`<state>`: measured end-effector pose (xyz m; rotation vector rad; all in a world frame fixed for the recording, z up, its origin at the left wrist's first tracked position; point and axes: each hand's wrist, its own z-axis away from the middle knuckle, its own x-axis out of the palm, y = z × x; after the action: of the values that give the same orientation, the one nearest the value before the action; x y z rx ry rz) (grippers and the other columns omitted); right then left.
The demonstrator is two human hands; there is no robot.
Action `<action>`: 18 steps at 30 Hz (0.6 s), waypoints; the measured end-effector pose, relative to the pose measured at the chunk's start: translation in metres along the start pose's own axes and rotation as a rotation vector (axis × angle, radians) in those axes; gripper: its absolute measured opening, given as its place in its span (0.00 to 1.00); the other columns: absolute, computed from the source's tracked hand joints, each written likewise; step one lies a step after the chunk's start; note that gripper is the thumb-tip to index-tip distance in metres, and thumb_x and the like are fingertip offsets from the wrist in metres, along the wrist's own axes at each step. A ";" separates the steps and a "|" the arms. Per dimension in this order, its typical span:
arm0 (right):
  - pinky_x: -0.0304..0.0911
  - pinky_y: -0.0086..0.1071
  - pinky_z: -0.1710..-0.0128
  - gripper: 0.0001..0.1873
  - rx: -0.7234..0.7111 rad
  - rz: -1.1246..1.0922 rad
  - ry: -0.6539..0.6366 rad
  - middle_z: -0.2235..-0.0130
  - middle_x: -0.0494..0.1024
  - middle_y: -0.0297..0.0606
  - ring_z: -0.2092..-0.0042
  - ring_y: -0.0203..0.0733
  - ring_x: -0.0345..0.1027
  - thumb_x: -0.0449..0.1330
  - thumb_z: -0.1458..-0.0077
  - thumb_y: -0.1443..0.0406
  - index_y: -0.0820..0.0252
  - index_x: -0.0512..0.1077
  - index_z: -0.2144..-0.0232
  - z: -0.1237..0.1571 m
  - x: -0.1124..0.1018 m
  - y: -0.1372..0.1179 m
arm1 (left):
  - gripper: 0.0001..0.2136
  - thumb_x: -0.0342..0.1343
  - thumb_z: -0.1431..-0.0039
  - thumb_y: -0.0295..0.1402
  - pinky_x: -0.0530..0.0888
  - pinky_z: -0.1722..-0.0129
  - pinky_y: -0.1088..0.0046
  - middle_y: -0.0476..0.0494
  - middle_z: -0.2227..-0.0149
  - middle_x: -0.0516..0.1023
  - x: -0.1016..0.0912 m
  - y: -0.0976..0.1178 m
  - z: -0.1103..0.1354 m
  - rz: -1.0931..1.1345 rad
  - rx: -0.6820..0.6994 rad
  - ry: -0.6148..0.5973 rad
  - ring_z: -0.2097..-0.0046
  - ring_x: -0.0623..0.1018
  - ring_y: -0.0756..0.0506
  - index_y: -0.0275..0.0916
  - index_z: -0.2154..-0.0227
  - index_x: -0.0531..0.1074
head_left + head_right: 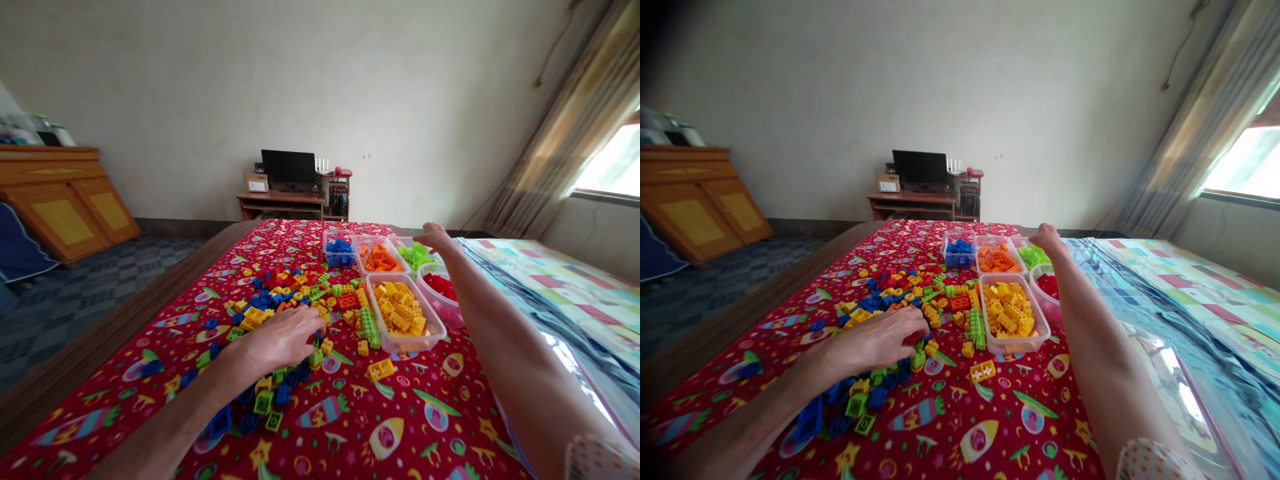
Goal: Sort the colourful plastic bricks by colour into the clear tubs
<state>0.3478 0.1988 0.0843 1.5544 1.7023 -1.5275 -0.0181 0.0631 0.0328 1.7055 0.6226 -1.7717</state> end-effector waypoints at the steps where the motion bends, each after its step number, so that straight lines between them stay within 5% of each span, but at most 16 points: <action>1: 0.65 0.30 0.65 0.22 -0.005 0.005 0.003 0.53 0.72 0.61 0.57 0.45 0.71 0.59 0.52 0.68 0.75 0.71 0.53 0.001 -0.002 -0.001 | 0.09 0.55 0.51 0.25 0.69 0.59 0.71 0.45 0.62 0.74 -0.001 0.001 0.000 0.002 0.006 0.018 0.59 0.74 0.44 0.40 0.65 0.73; 4: 0.65 0.35 0.60 0.22 -0.056 -0.005 -0.003 0.60 0.76 0.52 0.60 0.44 0.72 0.58 0.49 0.64 0.71 0.71 0.53 0.014 -0.011 -0.018 | 0.06 0.55 0.50 0.25 0.69 0.58 0.70 0.44 0.61 0.73 -0.001 0.005 0.000 0.005 0.020 0.068 0.59 0.74 0.44 0.40 0.68 0.72; 9: 0.64 0.33 0.62 0.17 -0.287 -0.105 0.042 0.70 0.78 0.43 0.67 0.41 0.72 0.53 0.45 0.64 0.66 0.75 0.57 0.073 -0.020 -0.068 | 0.09 0.52 0.48 0.24 0.70 0.63 0.69 0.44 0.64 0.76 0.002 0.011 0.000 -0.007 -0.060 -0.059 0.61 0.76 0.42 0.41 0.69 0.75; 14: 0.57 0.28 0.68 0.13 -0.591 -0.133 -0.247 0.72 0.78 0.38 0.71 0.36 0.68 0.52 0.45 0.67 0.62 0.78 0.68 0.145 -0.007 -0.104 | 0.10 0.53 0.48 0.26 0.71 0.61 0.63 0.37 0.61 0.77 0.006 0.015 -0.001 -0.072 -0.089 0.041 0.57 0.77 0.35 0.39 0.64 0.76; 18: 0.53 0.27 0.71 0.12 -0.668 -0.063 -0.310 0.72 0.77 0.39 0.72 0.34 0.65 0.52 0.45 0.69 0.63 0.76 0.68 0.172 0.020 -0.111 | 0.08 0.54 0.51 0.25 0.72 0.62 0.65 0.38 0.66 0.78 0.007 0.019 -0.003 0.001 -0.089 0.039 0.61 0.78 0.37 0.39 0.70 0.76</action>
<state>0.1807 0.0820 0.0592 0.8816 1.8210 -0.9935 -0.0033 0.0510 0.0273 1.6830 0.7068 -1.6877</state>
